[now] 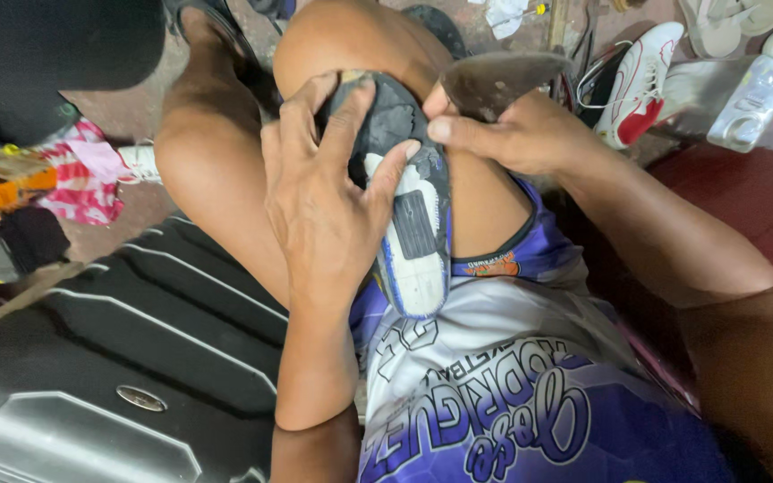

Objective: The person sits on the floor and uses a curved metal tool to scrape and smooth the sole of a blue and black sneaker. They hold the shoe in their left hand and repeatedly rub the tool against the bottom surface to remove material or smooth the texture.

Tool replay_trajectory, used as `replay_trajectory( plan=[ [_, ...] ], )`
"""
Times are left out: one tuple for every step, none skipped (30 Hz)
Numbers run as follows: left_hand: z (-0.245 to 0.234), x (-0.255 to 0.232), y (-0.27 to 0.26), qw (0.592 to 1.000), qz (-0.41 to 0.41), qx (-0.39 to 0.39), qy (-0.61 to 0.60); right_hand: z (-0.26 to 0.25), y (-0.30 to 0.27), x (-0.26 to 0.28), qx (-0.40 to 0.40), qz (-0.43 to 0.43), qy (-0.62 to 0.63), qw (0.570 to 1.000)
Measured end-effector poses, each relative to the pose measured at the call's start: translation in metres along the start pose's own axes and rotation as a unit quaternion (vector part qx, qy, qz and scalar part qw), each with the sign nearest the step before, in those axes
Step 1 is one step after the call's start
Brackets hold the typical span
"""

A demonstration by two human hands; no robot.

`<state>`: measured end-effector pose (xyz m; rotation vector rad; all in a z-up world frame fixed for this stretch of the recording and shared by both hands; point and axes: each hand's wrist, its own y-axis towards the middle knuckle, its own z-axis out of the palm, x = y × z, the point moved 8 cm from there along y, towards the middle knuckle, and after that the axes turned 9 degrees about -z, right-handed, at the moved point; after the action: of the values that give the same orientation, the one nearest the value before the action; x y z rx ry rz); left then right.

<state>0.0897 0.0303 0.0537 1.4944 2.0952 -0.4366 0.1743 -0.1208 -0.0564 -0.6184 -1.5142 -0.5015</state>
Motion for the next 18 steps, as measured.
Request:
replay_trajectory(
  plan=[
    [0.0, 0.0, 0.004, 1.0, 0.004, -0.009, 0.003, 0.0, 0.002, 0.0, 0.013, -0.004, -0.018, 1.0],
    [0.0, 0.0, 0.005, 1.0, 0.004, -0.015, 0.005, 0.002, 0.002, -0.002, 0.026, -0.003, -0.035, 0.999],
    [0.001, 0.001, 0.006, 1.0, 0.004, -0.02, 0.007, 0.004, 0.0, -0.005, 0.04, -0.001, -0.051, 0.998],
    [0.003, 0.003, 0.009, 0.999, 0.003, -0.028, -0.022, 0.005, -0.003, -0.01, 0.041, 0.011, -0.042, 0.998],
    [0.006, 0.007, 0.012, 0.998, 0.002, -0.035, -0.052, 0.007, -0.006, -0.015, 0.042, 0.024, -0.034, 0.998],
    [0.007, 0.011, 0.016, 0.996, 0.003, -0.046, -0.082, 0.007, -0.005, -0.018, 0.043, 0.033, -0.029, 0.998],
    [0.01, 0.015, 0.019, 0.993, 0.001, -0.049, -0.105, 0.005, -0.002, -0.018, 0.042, 0.019, -0.025, 0.999],
    [0.012, 0.02, 0.02, 0.991, -0.006, -0.047, -0.126, 0.005, -0.002, -0.017, 0.043, 0.01, -0.017, 0.999],
    [0.013, 0.024, 0.019, 0.988, -0.013, -0.045, -0.148, 0.005, -0.002, -0.016, 0.044, 0.001, -0.008, 0.999],
    [0.016, 0.026, 0.018, 0.987, -0.018, -0.04, -0.155, 0.004, -0.002, -0.015, 0.046, 0.002, -0.024, 0.999],
    [0.019, 0.027, 0.017, 0.986, -0.022, -0.035, -0.163, 0.004, -0.002, -0.014, 0.047, 0.003, -0.04, 0.998],
    [0.021, 0.028, 0.016, 0.984, -0.027, -0.031, -0.172, 0.005, -0.001, -0.014, 0.05, 0.003, -0.056, 0.997],
    [0.024, 0.03, 0.015, 0.982, -0.035, -0.027, -0.182, 0.005, 0.0, -0.014, 0.053, 0.006, -0.068, 0.996],
    [0.027, 0.032, 0.015, 0.98, -0.042, -0.023, -0.192, 0.004, 0.002, -0.016, 0.056, 0.01, -0.079, 0.995],
    [0.03, 0.035, 0.015, 0.978, -0.05, -0.019, -0.201, 0.003, 0.003, -0.017, 0.058, 0.014, -0.09, 0.994],
    [0.034, 0.04, 0.016, 0.97, -0.065, -0.012, -0.234, 0.002, 0.005, -0.017, 0.058, 0.005, -0.082, 0.995],
    [0.038, 0.045, 0.017, 0.96, -0.081, -0.005, -0.267, 0.002, 0.006, -0.016, 0.057, -0.004, -0.074, 0.996],
    [0.043, 0.05, 0.014, 0.949, -0.1, 0.005, -0.299, 0.003, 0.005, -0.017, 0.057, -0.009, -0.064, 0.996]
  ],
)
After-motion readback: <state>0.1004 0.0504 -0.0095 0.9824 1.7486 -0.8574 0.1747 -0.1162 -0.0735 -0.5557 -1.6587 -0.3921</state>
